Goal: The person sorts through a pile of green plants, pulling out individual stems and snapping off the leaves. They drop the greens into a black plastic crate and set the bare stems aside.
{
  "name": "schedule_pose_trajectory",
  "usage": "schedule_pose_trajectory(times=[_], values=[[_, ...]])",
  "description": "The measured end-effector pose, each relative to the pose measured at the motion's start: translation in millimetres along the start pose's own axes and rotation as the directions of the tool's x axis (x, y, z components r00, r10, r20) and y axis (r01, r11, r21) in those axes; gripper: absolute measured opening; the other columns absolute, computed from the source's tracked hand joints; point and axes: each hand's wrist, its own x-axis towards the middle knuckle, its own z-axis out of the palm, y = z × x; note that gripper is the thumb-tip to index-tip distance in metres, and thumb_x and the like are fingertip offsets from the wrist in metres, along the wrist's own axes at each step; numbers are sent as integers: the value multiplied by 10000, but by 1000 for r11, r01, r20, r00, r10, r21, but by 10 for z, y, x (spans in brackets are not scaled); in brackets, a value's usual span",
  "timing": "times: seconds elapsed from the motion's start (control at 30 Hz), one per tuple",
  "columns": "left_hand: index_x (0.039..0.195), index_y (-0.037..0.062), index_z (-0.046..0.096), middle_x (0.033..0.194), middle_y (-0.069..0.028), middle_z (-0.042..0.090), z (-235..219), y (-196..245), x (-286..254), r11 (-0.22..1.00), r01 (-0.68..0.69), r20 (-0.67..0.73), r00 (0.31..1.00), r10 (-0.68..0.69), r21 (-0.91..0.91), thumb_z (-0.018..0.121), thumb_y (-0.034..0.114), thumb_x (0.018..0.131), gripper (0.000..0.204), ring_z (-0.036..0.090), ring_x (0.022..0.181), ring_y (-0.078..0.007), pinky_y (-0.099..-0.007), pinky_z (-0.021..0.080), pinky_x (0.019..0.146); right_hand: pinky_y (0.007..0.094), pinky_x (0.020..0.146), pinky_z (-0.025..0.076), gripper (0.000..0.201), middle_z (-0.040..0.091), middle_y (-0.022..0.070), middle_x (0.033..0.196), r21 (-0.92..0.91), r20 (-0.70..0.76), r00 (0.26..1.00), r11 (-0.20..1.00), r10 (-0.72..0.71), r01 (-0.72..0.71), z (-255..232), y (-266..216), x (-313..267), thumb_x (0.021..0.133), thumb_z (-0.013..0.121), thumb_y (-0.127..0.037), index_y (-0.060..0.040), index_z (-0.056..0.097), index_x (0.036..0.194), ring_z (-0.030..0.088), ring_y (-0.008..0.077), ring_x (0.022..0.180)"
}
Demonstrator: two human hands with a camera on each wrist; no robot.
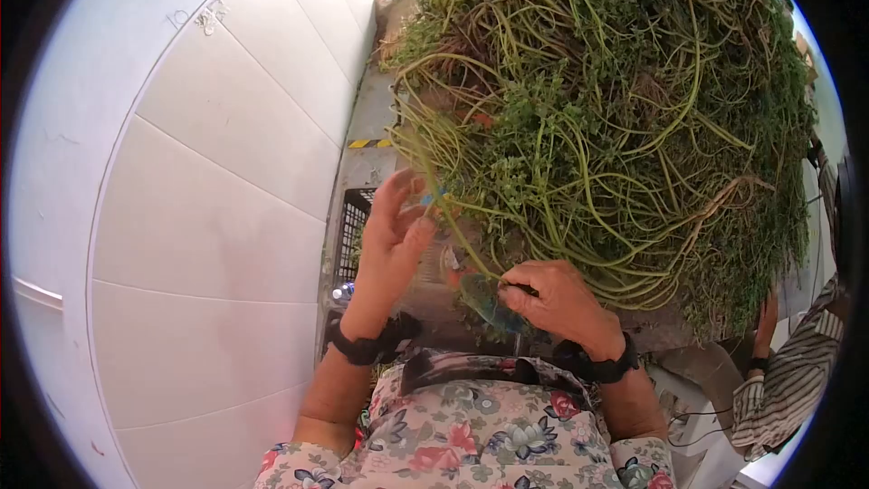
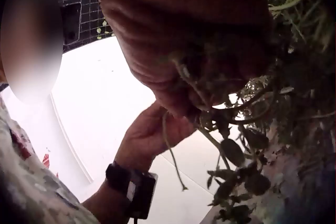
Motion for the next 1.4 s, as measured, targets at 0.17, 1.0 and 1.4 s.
schedule_pose_trajectory(times=[0.17,1.0,1.4], values=[[1156,-3,474,1063,-76,552,-147,-91,-233,937,-107,-154,974,165,333,510,78,857,312,549,866,-149,-254,461,713,384,562,428,162,578,147,720,-54,-20,1000,999,3,-4,-61,-53,14,779,605,-159,-4,607,825,559,322,636],[999,7,562,789,-76,643,163,73,-260,907,264,49,963,-263,-329,571,133,881,173,566,603,-85,-217,470,553,249,570,425,124,578,17,719,411,-358,895,906,265,-104,-376,-170,-246,804,610,-98,-8,610,889,497,75,630],[1000,47,535,750,-48,605,269,113,-342,847,381,188,924,-334,-370,536,189,908,169,568,607,-106,-236,468,528,347,565,455,240,530,89,749,-171,-250,957,979,-151,110,-64,-155,3,742,620,-74,-96,615,981,557,273,657]])
